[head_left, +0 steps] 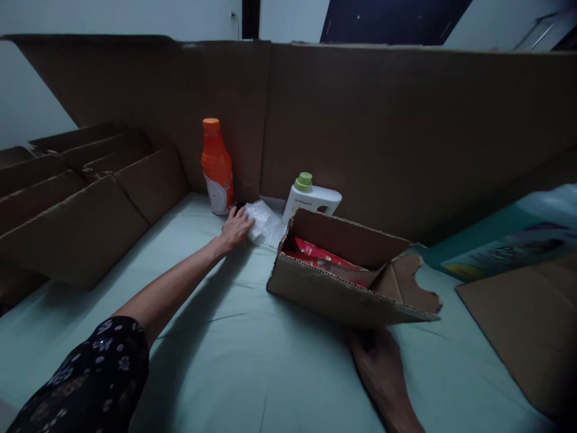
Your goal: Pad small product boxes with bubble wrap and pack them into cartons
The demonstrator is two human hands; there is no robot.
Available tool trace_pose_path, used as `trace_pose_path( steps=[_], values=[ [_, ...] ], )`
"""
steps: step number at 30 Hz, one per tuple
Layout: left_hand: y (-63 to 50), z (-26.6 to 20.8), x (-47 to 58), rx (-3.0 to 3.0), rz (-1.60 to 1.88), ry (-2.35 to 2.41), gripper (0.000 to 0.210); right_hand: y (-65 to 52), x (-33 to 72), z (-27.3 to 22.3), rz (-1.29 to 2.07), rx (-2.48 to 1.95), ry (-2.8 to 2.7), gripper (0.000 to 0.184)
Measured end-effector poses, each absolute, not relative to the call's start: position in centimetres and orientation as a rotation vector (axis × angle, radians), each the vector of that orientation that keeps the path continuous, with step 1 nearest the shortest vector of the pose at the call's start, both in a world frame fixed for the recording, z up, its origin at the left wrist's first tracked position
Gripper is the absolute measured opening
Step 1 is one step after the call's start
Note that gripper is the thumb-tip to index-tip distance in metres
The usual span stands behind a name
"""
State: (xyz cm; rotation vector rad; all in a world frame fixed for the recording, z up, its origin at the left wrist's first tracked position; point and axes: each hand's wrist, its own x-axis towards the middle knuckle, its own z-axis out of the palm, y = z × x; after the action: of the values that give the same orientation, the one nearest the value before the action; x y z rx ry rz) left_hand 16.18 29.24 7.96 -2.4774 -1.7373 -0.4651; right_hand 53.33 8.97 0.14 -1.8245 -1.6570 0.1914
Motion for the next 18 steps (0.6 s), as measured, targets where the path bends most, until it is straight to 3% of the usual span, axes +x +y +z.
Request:
trace_pose_path(
  steps=[4,8,13,18],
  values=[
    [23.9,8.5,15.3,-2.409,-0.452,-1.710,0.018,9.2,53.3,0.0,0.197,-1.790,-1.656,0.042],
    [12.2,6.7,13.9,-2.392,-0.500,-1.690,0.025,9.3,53.0,0.3,0.188,-1.788,-1.674,0.041],
    [-2.9,5.0,13.8,-3.006,-0.748,-1.266,0.043,9.4,52.0,0.9,0.181,-1.820,-1.673,0.041],
    [-8.6,5.1,14.2,-2.967,-1.051,-1.345,0.047,9.1,50.9,1.5,0.179,-1.868,-1.677,0.048]
  ],
)
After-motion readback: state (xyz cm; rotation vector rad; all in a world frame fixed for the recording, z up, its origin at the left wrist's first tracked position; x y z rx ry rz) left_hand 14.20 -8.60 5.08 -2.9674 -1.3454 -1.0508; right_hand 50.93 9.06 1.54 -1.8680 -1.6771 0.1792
